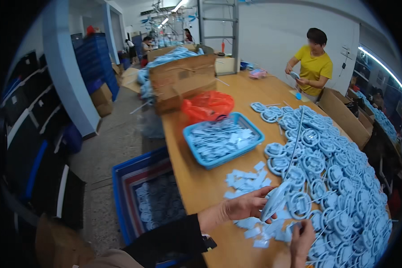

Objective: Manually assembling blue plastic toy components at a factory workstation.

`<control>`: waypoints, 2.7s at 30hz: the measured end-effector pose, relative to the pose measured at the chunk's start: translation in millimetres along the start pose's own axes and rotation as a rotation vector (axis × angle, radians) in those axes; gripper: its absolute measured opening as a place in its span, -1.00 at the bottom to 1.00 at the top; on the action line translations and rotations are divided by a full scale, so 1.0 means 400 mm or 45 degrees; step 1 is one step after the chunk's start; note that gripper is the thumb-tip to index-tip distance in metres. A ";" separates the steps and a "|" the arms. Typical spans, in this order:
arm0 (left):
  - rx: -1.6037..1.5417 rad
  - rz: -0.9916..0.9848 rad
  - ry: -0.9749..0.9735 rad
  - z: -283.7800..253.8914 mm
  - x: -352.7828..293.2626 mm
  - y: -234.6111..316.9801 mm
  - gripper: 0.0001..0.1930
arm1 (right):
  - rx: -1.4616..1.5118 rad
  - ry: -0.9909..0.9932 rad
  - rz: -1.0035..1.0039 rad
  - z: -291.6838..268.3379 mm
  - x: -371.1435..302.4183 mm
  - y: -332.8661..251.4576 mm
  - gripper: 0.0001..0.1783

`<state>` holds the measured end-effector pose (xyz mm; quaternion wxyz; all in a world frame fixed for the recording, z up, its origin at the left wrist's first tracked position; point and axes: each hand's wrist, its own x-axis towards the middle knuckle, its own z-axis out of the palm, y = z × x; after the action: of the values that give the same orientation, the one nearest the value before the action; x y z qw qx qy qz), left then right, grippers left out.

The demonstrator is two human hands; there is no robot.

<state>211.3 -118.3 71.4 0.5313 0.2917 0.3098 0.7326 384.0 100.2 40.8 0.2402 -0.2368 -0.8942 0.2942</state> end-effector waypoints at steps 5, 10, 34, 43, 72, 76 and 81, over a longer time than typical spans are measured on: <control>0.075 0.095 0.272 0.078 -0.235 -0.168 -0.32 | 0.801 -0.121 0.033 -0.145 -0.246 -0.231 -0.75; 0.404 0.289 0.378 0.327 -0.386 -0.228 -0.16 | 1.114 -0.366 -0.196 -0.256 -0.522 -0.325 -0.69; 0.082 -0.651 0.183 0.730 -0.271 -0.714 -0.30 | 0.301 0.217 -0.513 -0.573 -0.959 0.145 -0.67; 0.226 -0.774 0.223 0.803 -0.249 -0.683 -0.27 | 1.346 0.120 0.224 -0.569 -0.954 0.149 -0.47; 0.911 -0.228 0.343 0.752 -0.213 -0.537 -0.38 | 0.874 -0.057 0.315 -0.604 -0.950 0.180 -0.45; 0.958 0.007 0.152 0.677 0.088 -0.466 -0.35 | 0.774 0.937 0.154 -0.950 -0.821 0.273 -0.26; 0.958 -0.166 -0.219 0.784 0.592 -0.460 -0.23 | 0.756 0.647 0.053 -0.999 -0.662 0.201 -0.13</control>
<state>495.5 198.8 154.2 0.4566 0.5063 0.5290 0.5053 838.5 172.7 196.8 0.5062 -0.2404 -0.6770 0.4771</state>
